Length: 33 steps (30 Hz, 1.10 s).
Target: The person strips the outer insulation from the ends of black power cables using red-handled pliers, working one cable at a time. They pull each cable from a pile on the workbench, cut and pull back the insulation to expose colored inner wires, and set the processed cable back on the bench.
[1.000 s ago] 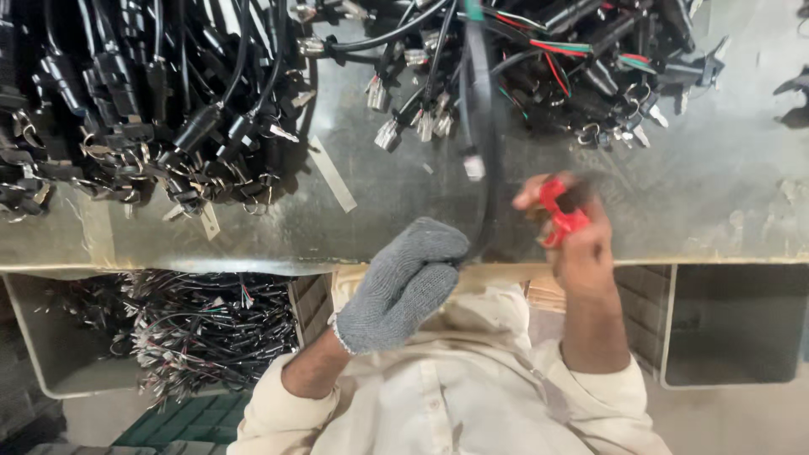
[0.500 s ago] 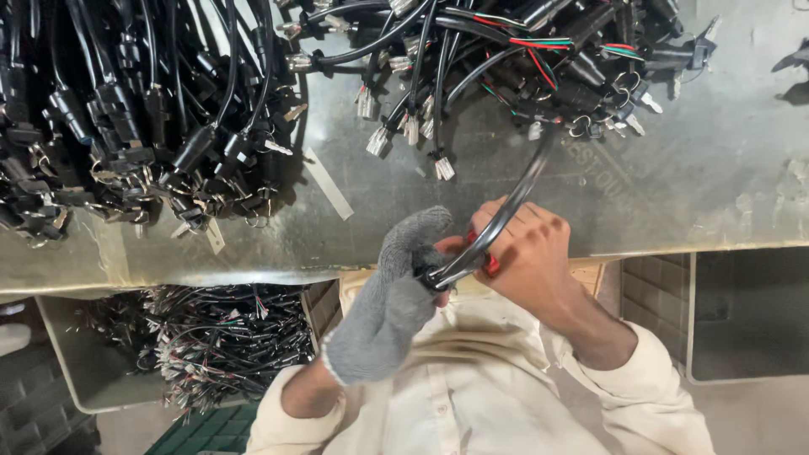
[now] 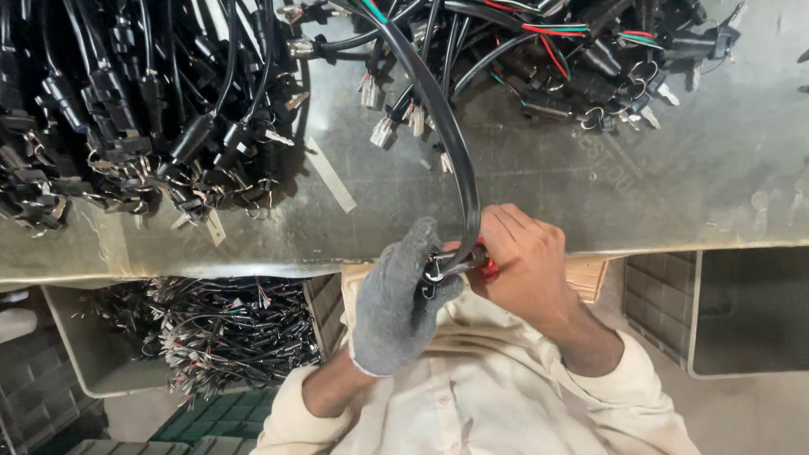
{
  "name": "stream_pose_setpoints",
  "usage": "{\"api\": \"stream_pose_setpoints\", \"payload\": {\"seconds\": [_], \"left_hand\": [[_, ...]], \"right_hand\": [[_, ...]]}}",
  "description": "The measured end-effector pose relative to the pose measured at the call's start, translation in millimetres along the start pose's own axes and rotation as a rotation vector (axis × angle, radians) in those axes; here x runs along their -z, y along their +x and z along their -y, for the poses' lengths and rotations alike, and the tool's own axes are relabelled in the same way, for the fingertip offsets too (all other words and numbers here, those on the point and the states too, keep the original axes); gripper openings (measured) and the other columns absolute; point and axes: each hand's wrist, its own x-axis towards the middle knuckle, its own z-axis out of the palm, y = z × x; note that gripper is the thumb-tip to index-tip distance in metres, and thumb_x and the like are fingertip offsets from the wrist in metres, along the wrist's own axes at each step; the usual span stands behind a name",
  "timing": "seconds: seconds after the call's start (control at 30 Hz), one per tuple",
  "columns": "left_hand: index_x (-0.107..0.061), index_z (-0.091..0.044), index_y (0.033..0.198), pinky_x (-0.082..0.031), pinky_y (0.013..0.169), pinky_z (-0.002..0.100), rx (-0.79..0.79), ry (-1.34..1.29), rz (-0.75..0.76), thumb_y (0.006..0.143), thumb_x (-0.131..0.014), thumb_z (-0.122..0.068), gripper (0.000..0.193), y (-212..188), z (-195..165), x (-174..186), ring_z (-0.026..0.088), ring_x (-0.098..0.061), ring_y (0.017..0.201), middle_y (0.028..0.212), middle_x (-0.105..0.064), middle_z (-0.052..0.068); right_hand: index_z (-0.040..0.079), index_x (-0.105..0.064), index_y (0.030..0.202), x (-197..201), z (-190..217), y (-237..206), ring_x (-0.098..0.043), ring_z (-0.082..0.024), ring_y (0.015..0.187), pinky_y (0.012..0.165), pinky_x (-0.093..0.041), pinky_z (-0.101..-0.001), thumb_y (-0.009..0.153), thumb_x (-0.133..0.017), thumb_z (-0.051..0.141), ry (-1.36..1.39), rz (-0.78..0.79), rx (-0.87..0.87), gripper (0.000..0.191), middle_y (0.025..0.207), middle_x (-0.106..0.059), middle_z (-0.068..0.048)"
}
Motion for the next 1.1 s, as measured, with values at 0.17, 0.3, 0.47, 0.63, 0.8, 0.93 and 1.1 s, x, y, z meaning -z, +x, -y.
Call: {"api": "stream_pose_setpoints", "payload": {"seconds": [0.17, 0.3, 0.47, 0.63, 0.8, 0.93, 1.1], "left_hand": [[-0.044, -0.002, 0.149, -0.058, 0.08, 0.036, 0.001, -0.081, -0.008, 0.092, -0.08, -0.006, 0.067, -2, -2, -3, 0.028, -0.069, 0.094, 0.114, -0.069, 0.015], [-0.041, -0.001, 0.149, -0.056, 0.083, 0.041, -0.039, -0.009, 0.03, 0.09, -0.08, -0.007, 0.071, -1, -2, -7, 0.033, -0.068, 0.097, 0.115, -0.068, 0.014], [-0.051, -0.006, 0.142, -0.055, 0.083, 0.044, -0.012, 0.195, 0.102, 0.09, -0.078, -0.007, 0.059, 0, 2, -10, 0.032, -0.07, 0.095, 0.116, -0.075, 0.008], [-0.048, -0.003, 0.144, -0.054, 0.087, 0.049, -0.148, 0.425, 0.003, 0.089, -0.077, -0.009, 0.062, 5, 4, -5, 0.037, -0.066, 0.104, 0.123, -0.068, 0.016], [-0.048, -0.001, 0.146, -0.055, 0.088, 0.046, -0.162, 0.413, 0.04, 0.087, -0.073, -0.007, 0.064, 12, -4, 2, 0.036, -0.066, 0.106, 0.125, -0.066, 0.017], [-0.046, -0.001, 0.15, -0.057, 0.085, 0.035, 0.099, -0.047, 0.165, 0.095, -0.075, -0.012, 0.064, 14, -14, 14, 0.025, -0.068, 0.098, 0.117, -0.066, 0.013], [-0.044, -0.003, 0.157, -0.057, 0.087, 0.029, 0.536, -0.778, 0.49, 0.096, -0.071, -0.01, 0.068, 18, -18, 31, 0.011, -0.064, 0.1, 0.115, -0.063, 0.007]], "right_hand": [[0.004, -0.063, 0.087, 11, 0, -1, -0.064, -0.029, 0.073, 0.057, -0.05, -0.0403, 0.067, -0.08, 0.017, 0.003, -0.002, -0.004, 0.03, 0.077, -0.061, -0.008], [0.006, -0.062, 0.085, 13, -1, -8, -0.064, -0.028, 0.073, 0.058, -0.049, -0.0401, 0.076, -0.083, 0.021, -0.043, -0.015, -0.016, 0.027, 0.078, -0.063, -0.008], [0.011, -0.065, 0.084, 6, 0, -14, -0.066, -0.028, 0.071, 0.058, -0.05, -0.0403, 0.068, -0.076, 0.011, -0.114, -0.041, -0.085, 0.02, 0.074, -0.065, -0.006], [0.007, -0.062, 0.083, 2, 5, -15, -0.065, -0.029, 0.07, 0.057, -0.05, -0.0402, 0.074, -0.081, 0.016, -0.071, -0.059, -0.165, 0.023, 0.074, -0.065, -0.008], [0.004, -0.061, 0.093, -2, 12, -19, -0.067, -0.032, 0.076, 0.065, -0.052, -0.0418, 0.069, -0.075, 0.011, 0.035, -0.056, -0.179, 0.029, 0.081, -0.065, -0.011], [0.007, -0.062, 0.088, -12, 1, -15, -0.066, -0.032, 0.072, 0.06, -0.049, -0.0434, 0.072, -0.084, 0.016, -0.034, -0.09, -0.168, 0.028, 0.077, -0.065, -0.01], [0.009, -0.058, 0.083, -13, -25, -1, -0.066, -0.03, 0.075, 0.072, -0.048, -0.0429, 0.067, -0.085, 0.016, 0.177, -0.08, 0.123, 0.032, 0.079, -0.063, -0.008]]}}
